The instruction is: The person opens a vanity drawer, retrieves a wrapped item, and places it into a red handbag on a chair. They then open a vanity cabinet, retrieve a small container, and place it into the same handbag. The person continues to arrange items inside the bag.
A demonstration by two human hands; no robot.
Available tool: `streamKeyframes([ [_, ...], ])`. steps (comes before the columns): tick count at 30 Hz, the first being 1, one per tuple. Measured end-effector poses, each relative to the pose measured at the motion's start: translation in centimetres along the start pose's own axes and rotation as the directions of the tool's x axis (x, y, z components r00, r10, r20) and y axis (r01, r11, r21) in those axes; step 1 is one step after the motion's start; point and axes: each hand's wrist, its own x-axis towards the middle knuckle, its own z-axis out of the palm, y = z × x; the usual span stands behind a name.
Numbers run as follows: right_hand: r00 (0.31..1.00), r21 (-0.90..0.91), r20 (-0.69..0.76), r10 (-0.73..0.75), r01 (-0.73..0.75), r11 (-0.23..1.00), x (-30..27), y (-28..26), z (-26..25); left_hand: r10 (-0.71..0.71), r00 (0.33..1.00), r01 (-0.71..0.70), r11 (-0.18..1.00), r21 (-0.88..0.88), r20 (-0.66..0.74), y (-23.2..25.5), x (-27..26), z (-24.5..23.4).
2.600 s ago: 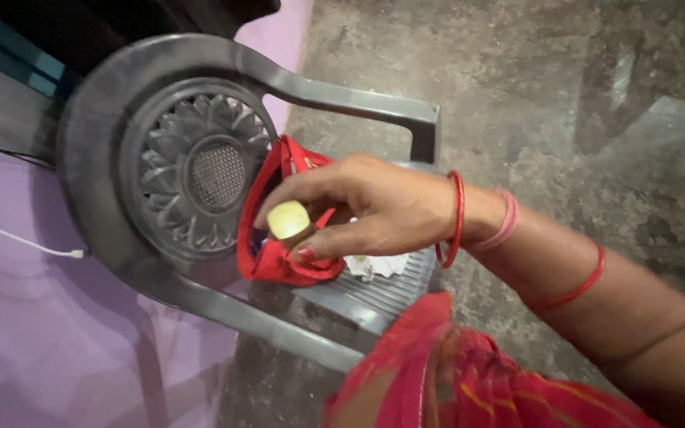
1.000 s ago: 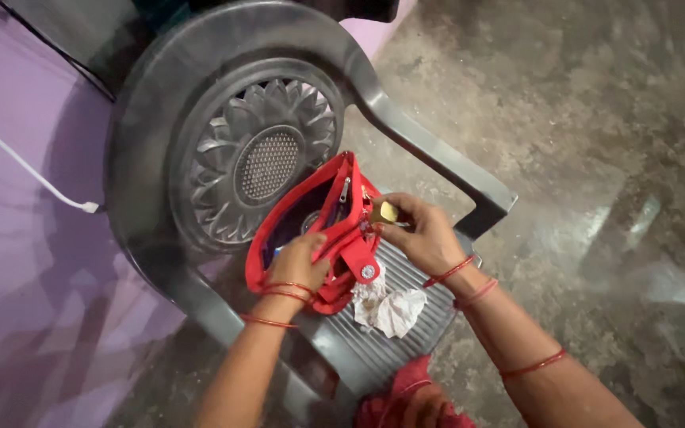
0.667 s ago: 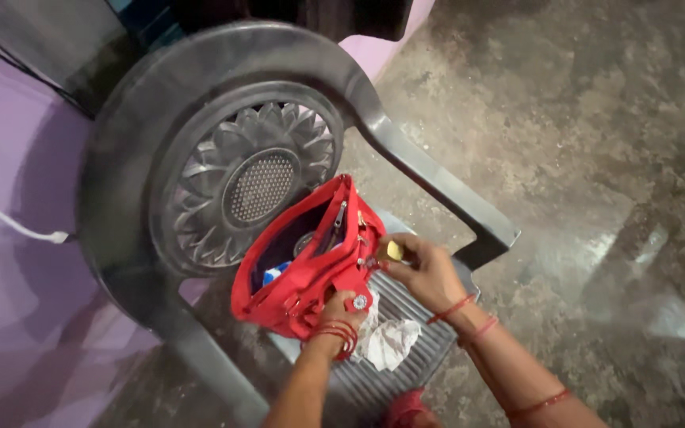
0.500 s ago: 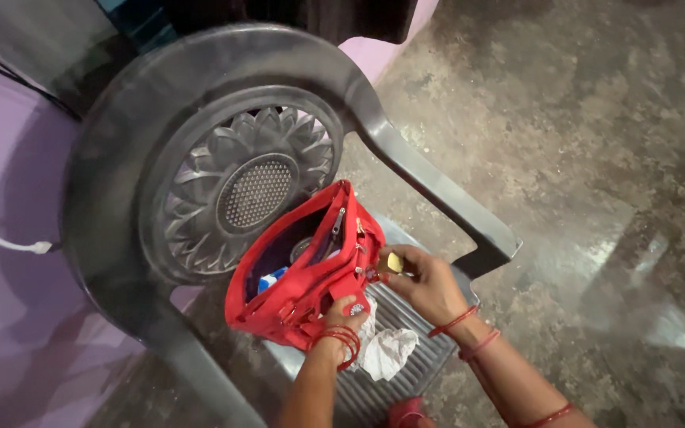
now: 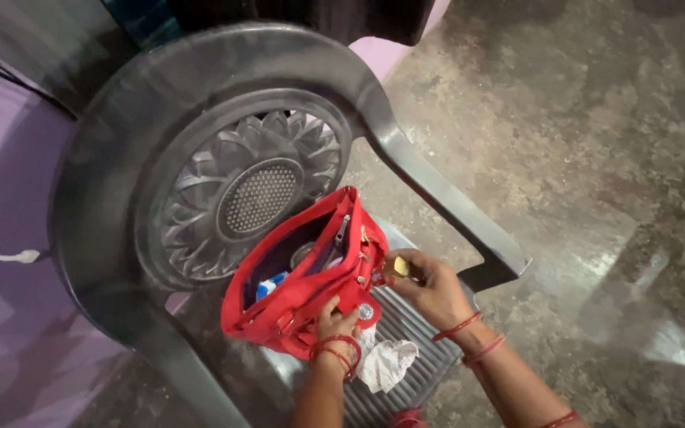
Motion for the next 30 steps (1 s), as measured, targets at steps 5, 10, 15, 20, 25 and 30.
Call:
streamKeyframes([
  [5,0.998,-0.014,-0.029,-0.051,0.051,0.999,1.3,1.2,-0.3,0.053,0.977,-0.008,0.978,-0.21,0.207,5.2,-0.6,-0.9],
  [10,0.989,-0.147,-0.102,-0.104,0.088,0.985,2.2,3.6,0.6,-0.086,0.977,0.136,0.957,-0.257,0.195,10.6,-0.9,-2.7],
  [15,0.969,-0.336,0.001,-0.246,0.232,0.913,1.6,5.5,3.9,0.057,0.983,-0.098,0.967,0.236,0.172,10.6,0.1,-2.8],
  [20,0.919,-0.431,0.163,-0.358,0.393,0.812,1.6,6.8,6.9,0.158,0.969,-0.226,0.875,0.428,0.189,10.0,1.1,-3.0],
  [25,0.94,-0.692,0.208,-0.27,0.336,0.639,3.2,8.8,9.0,0.157,0.965,-0.246,0.819,0.518,0.21,10.5,-0.4,-3.0],
  [30,0.94,-0.734,0.167,-0.296,0.319,0.6,4.1,11.5,10.1,0.155,0.967,-0.238,0.837,0.493,0.203,10.8,-1.8,-2.3],
])
